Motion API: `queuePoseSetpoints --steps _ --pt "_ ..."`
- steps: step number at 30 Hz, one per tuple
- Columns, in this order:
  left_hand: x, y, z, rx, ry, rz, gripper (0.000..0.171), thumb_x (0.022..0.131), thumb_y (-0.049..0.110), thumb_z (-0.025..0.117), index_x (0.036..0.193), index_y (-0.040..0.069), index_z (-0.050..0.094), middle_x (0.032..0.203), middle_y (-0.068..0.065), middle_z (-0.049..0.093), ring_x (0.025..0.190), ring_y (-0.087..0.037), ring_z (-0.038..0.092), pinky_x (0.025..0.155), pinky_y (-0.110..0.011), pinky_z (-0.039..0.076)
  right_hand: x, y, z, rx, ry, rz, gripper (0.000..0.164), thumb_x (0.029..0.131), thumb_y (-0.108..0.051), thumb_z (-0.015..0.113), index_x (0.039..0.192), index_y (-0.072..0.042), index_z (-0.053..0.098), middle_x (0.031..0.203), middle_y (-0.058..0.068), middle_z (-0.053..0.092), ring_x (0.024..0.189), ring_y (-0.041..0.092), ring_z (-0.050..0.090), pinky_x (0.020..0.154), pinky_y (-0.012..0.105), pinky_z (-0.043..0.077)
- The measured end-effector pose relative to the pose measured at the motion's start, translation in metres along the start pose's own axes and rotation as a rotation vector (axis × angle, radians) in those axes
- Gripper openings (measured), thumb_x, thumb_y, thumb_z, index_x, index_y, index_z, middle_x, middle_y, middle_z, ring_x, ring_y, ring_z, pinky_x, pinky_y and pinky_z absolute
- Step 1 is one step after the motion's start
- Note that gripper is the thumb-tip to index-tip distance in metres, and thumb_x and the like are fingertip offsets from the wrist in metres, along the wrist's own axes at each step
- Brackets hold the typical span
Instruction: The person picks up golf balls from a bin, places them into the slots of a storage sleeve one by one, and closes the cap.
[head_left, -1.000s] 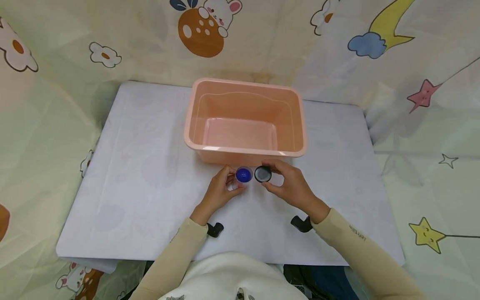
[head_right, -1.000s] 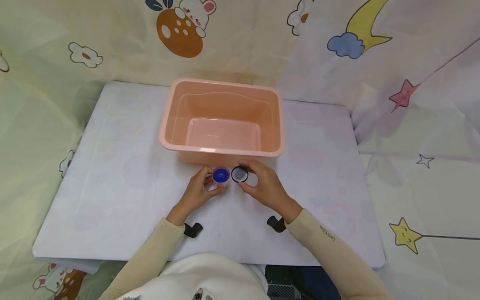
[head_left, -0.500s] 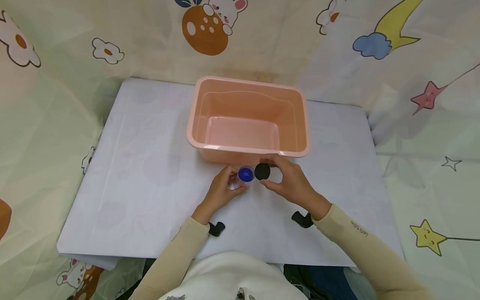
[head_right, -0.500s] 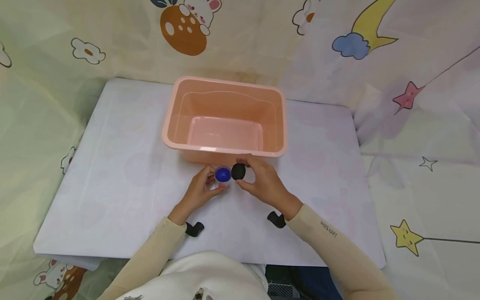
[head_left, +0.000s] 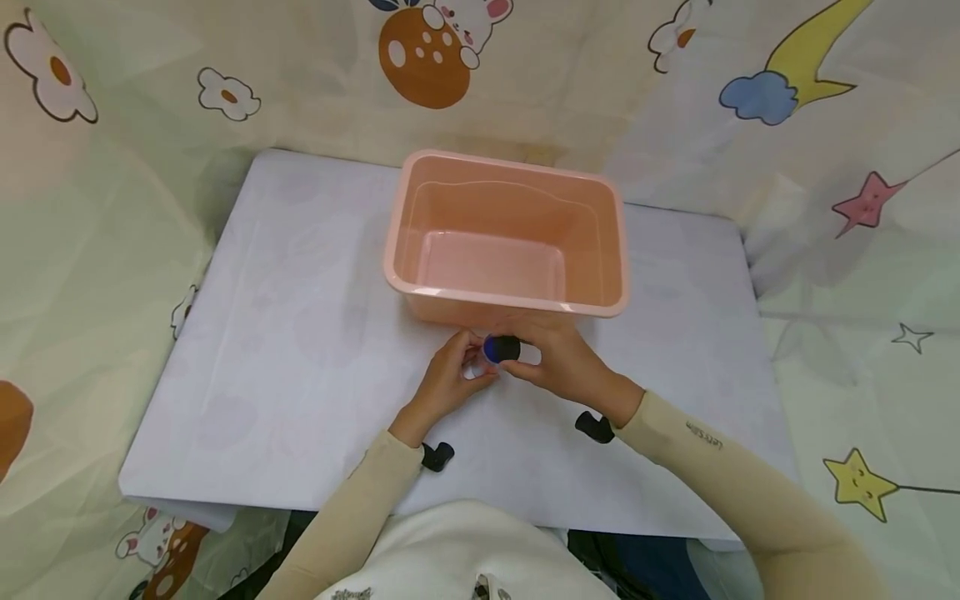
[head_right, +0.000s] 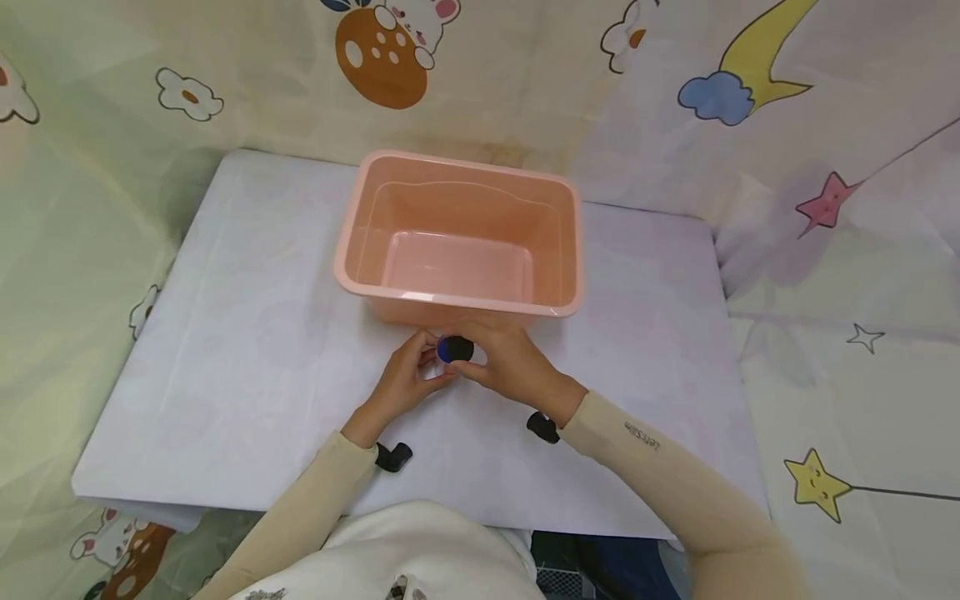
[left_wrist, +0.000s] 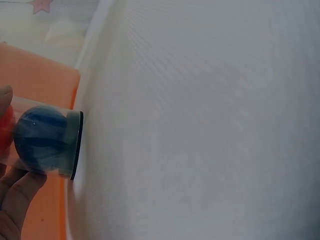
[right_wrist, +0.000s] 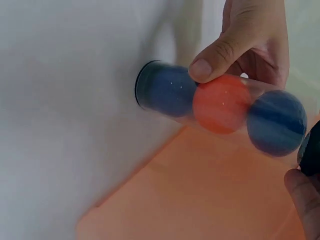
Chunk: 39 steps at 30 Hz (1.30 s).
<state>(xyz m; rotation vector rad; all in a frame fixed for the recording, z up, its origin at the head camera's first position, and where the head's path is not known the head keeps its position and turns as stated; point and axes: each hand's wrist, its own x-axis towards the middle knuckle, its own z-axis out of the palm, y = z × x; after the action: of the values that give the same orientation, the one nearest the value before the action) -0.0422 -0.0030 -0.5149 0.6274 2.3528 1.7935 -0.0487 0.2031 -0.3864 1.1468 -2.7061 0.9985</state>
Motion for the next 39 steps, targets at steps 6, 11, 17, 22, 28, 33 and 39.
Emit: queuePoseSetpoints --steps 6,11,17,22,28,33,39 --pt "0.002 -0.002 0.001 0.005 -0.008 0.008 0.048 0.084 -0.004 0.090 0.118 0.000 0.056 0.120 -0.018 0.067 0.105 -0.030 0.069 0.100 -0.039 0.061 0.012 -0.009 -0.007 -0.126 -0.142 0.055 0.050 0.082 -0.006 0.095 0.126 0.004 0.074 0.123 0.015 0.076 0.115 0.032 0.073 0.101 0.046 0.059" --pt "0.003 0.002 0.001 -0.010 -0.015 -0.028 0.047 0.084 -0.003 0.091 0.117 0.000 0.057 0.119 -0.018 0.066 0.104 -0.032 0.068 0.100 -0.043 0.061 0.022 -0.016 -0.011 -0.189 -0.247 0.081 0.039 0.083 -0.006 0.095 0.116 0.001 0.076 0.111 0.009 0.077 0.101 0.025 0.072 0.092 0.041 0.061" --pt "0.005 0.004 0.000 0.001 -0.019 -0.029 0.046 0.085 -0.002 0.091 0.116 0.001 0.057 0.119 -0.017 0.065 0.105 -0.031 0.066 0.101 -0.045 0.060 0.027 -0.020 -0.013 -0.204 -0.262 0.056 0.034 0.080 -0.004 0.096 0.108 -0.001 0.077 0.103 0.006 0.077 0.092 0.021 0.071 0.084 0.037 0.061" --pt "0.006 0.006 0.000 0.007 -0.014 -0.019 0.046 0.084 -0.002 0.091 0.114 0.001 0.056 0.122 -0.019 0.065 0.111 -0.034 0.068 0.101 -0.044 0.060 0.029 -0.019 -0.014 -0.209 -0.261 0.046 0.035 0.078 -0.004 0.097 0.106 -0.002 0.077 0.098 0.005 0.077 0.089 0.019 0.070 0.082 0.036 0.061" --pt "0.005 0.007 -0.003 0.030 -0.040 -0.030 0.056 0.085 0.003 0.092 0.128 -0.002 0.055 0.133 -0.021 0.063 0.128 -0.039 0.065 0.110 -0.047 0.055 0.020 -0.015 -0.011 -0.172 -0.206 0.084 0.048 0.079 -0.010 0.098 0.120 -0.001 0.076 0.111 0.008 0.077 0.101 0.024 0.072 0.091 0.041 0.060" --pt "-0.003 0.011 -0.016 0.190 -0.086 0.016 0.096 0.082 0.023 0.098 0.156 -0.001 0.042 0.160 -0.020 0.050 0.149 -0.039 0.048 0.122 -0.054 0.042 0.000 -0.009 -0.004 -0.135 -0.037 0.096 0.072 0.081 -0.023 0.097 0.142 -0.002 0.067 0.139 0.013 0.071 0.128 0.032 0.067 0.108 0.049 0.055" --pt "-0.011 0.017 -0.032 0.306 0.023 0.445 0.067 0.088 0.007 0.084 0.148 -0.006 0.057 0.156 -0.023 0.056 0.149 -0.042 0.049 0.125 -0.051 0.039 -0.026 0.000 0.015 -0.117 0.258 -0.046 0.038 0.100 -0.013 0.080 0.134 0.003 0.072 0.136 0.018 0.072 0.125 0.040 0.068 0.105 0.053 0.057"
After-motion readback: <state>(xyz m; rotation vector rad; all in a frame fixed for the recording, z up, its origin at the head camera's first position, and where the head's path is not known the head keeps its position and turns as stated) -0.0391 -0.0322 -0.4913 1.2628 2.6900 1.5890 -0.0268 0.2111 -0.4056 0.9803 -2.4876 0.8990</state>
